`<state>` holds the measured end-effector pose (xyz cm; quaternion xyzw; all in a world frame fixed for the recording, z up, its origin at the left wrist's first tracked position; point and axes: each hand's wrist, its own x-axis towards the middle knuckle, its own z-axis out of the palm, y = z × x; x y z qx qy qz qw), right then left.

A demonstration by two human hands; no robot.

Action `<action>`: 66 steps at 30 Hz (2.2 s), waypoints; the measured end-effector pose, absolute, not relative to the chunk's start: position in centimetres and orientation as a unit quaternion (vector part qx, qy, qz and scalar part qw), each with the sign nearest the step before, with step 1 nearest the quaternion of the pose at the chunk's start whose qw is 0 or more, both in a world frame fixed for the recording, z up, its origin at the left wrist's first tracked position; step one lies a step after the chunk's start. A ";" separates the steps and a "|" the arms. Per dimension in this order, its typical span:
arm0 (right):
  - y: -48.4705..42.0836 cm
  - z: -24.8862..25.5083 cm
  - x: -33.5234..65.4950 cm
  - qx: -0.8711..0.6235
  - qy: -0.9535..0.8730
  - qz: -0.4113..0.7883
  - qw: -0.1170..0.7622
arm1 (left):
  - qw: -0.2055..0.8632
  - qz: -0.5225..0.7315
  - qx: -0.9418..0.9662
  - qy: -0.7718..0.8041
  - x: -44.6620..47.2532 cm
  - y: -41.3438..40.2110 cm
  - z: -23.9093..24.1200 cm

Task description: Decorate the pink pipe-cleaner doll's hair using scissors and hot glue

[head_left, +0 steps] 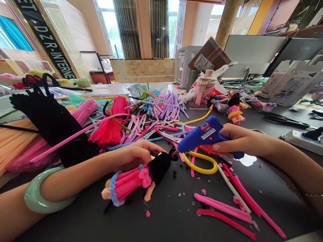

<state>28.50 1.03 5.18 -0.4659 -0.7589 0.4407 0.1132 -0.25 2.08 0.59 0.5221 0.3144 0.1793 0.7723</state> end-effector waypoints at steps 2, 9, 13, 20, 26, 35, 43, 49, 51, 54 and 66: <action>1.0 5.2 28.5 -0.464 -0.763 0.438 0.107 | 0.772 0.177 0.526 0.310 -0.2 2.1 0.6; 1.0 5.2 28.4 -0.464 -0.765 0.435 0.101 | 0.777 0.176 0.517 0.313 -0.3 2.1 0.5; 0.9 5.3 28.3 -0.458 -0.767 0.437 0.103 | 0.780 0.179 0.517 0.304 -0.3 2.0 0.5; 1.1 5.1 28.3 -0.463 -0.766 0.434 0.101 | 0.782 0.182 0.511 0.308 -0.3 1.9 0.6; 1.2 5.1 28.4 -0.471 -0.767 0.422 0.107 | 0.784 0.185 0.509 0.304 -0.2 1.9 0.7; 1.2 5.1 28.6 -0.479 -0.766 0.413 0.114 | 0.781 0.181 0.508 0.316 -0.2 1.9 0.6; 1.2 5.2 28.5 -0.462 -0.778 0.415 0.100 | 0.786 0.179 0.501 0.316 -0.2 2.1 0.5; 1.1 5.3 28.5 -0.459 -0.772 0.427 0.102 | 0.782 0.182 0.511 0.308 -0.2 2.1 0.5; 1.1 5.3 28.5 -0.462 -0.768 0.433 0.100 | 0.783 0.185 0.509 0.306 -0.2 2.1 0.5; 1.0 5.5 28.5 -0.458 -0.766 0.440 0.099 | 0.788 0.182 0.501 0.308 -0.2 2.1 0.5; 1.2 5.4 28.8 -0.449 -0.782 0.424 0.081 | 0.783 0.184 0.505 0.313 -0.2 1.9 0.5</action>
